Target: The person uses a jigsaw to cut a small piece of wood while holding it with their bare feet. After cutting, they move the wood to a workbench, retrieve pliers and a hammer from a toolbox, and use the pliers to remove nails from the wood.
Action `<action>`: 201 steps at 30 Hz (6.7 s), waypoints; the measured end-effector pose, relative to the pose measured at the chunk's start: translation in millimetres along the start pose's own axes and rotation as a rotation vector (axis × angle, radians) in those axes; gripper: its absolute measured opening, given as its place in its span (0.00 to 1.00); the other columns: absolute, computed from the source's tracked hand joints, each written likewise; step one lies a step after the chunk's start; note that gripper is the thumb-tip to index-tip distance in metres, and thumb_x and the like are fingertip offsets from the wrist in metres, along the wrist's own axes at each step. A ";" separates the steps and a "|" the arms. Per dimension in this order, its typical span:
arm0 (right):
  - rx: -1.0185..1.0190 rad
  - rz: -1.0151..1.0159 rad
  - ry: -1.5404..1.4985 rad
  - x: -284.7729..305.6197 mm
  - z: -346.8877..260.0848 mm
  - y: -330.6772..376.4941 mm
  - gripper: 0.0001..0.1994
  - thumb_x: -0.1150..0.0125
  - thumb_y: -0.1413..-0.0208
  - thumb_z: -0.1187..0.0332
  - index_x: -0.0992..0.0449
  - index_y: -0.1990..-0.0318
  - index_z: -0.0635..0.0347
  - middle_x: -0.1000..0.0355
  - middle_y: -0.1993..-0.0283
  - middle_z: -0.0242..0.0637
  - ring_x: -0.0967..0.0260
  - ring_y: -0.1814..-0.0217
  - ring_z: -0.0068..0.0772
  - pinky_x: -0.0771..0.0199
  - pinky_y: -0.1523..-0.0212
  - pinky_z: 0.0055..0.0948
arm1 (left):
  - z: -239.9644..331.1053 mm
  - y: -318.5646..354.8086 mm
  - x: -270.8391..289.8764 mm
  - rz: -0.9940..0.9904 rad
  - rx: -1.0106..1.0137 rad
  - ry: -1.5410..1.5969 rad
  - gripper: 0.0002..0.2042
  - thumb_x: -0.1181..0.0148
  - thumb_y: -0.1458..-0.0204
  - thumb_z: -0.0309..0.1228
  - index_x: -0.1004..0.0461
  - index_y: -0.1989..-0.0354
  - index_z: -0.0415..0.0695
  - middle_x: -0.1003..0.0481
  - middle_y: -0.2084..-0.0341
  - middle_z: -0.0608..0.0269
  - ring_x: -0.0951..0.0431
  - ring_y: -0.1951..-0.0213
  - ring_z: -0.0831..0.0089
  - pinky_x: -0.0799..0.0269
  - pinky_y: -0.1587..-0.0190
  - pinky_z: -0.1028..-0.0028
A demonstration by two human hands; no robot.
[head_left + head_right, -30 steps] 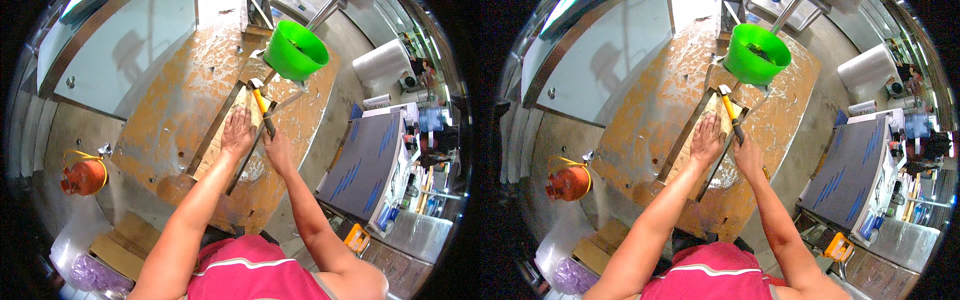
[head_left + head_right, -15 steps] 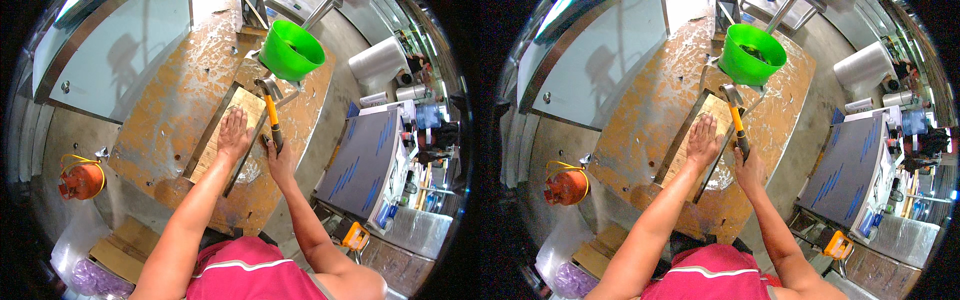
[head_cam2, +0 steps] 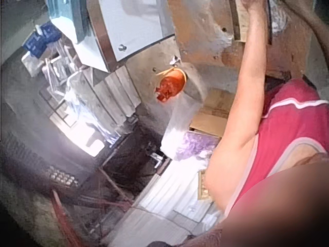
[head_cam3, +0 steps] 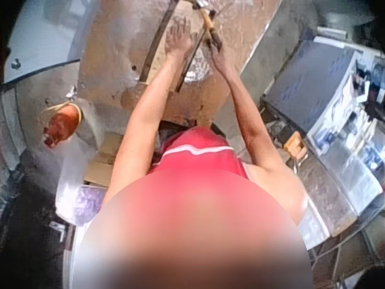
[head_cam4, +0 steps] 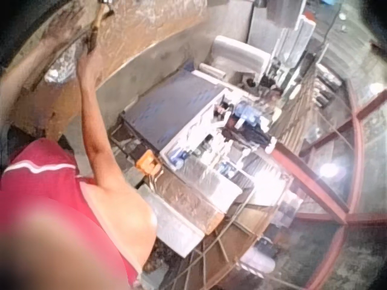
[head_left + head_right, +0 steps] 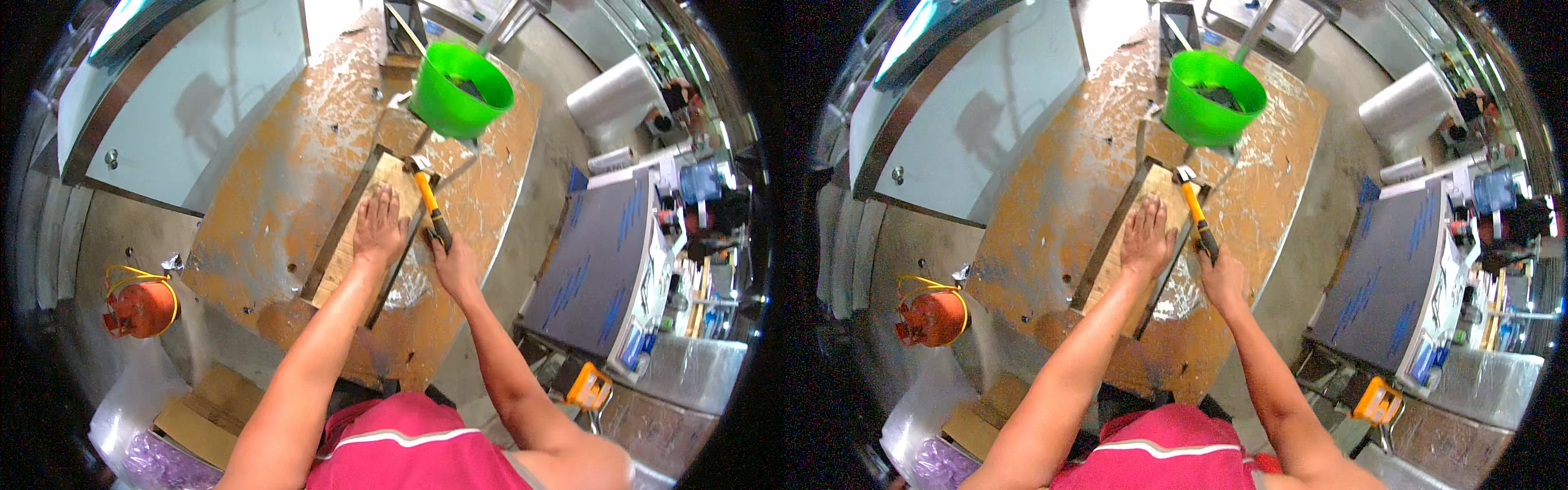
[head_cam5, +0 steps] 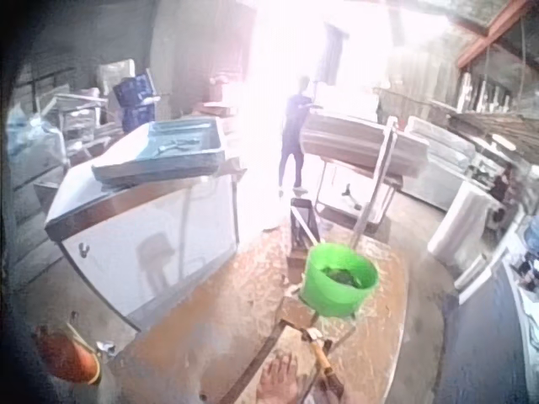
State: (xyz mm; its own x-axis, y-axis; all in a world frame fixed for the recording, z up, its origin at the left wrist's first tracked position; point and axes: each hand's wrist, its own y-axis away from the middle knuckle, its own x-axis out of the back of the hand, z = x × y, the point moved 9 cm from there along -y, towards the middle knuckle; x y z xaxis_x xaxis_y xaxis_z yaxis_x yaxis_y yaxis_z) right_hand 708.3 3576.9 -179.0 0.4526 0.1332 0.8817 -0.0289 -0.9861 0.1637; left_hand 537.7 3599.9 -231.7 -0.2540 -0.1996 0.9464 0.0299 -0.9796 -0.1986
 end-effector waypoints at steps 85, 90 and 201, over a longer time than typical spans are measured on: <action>-0.744 -0.011 -0.840 -65.9 -2.7 353.2 0.18 0.47 0.27 0.51 0.31 0.53 0.60 0.32 0.76 0.32 0.35 0.82 0.25 0.33 0.79 0.31 | -82.5 153.3 -11.9 -0.496 0.492 1.280 0.26 0.29 0.42 0.38 0.35 0.44 0.37 0.23 0.53 0.54 0.22 0.53 0.68 0.26 0.46 0.67; -0.791 -0.124 -0.779 -51.0 3.8 344.8 0.20 0.48 0.27 0.51 0.31 0.50 0.62 0.32 0.76 0.35 0.32 0.79 0.32 0.30 0.75 0.38 | -84.1 154.2 -9.4 -0.476 0.482 1.279 0.26 0.28 0.42 0.38 0.35 0.44 0.37 0.23 0.54 0.54 0.22 0.53 0.68 0.26 0.46 0.67; -0.465 -0.010 -0.567 -83.4 20.8 346.7 0.23 0.43 0.32 0.48 0.31 0.46 0.61 0.23 0.60 0.55 0.26 0.54 0.63 0.28 0.54 0.51 | -77.0 149.6 4.0 -0.443 0.487 1.230 0.25 0.26 0.45 0.36 0.33 0.47 0.39 0.21 0.56 0.57 0.21 0.56 0.70 0.25 0.49 0.67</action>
State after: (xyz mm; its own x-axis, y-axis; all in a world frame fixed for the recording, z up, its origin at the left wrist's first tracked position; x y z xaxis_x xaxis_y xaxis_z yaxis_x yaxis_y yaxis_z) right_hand 679.1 3221.8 -204.9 0.8432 -0.0543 0.5349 -0.3403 -0.8241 0.4528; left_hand 466.7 3454.2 -277.2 -0.9993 0.0243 0.0275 -0.0112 -0.9152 0.4028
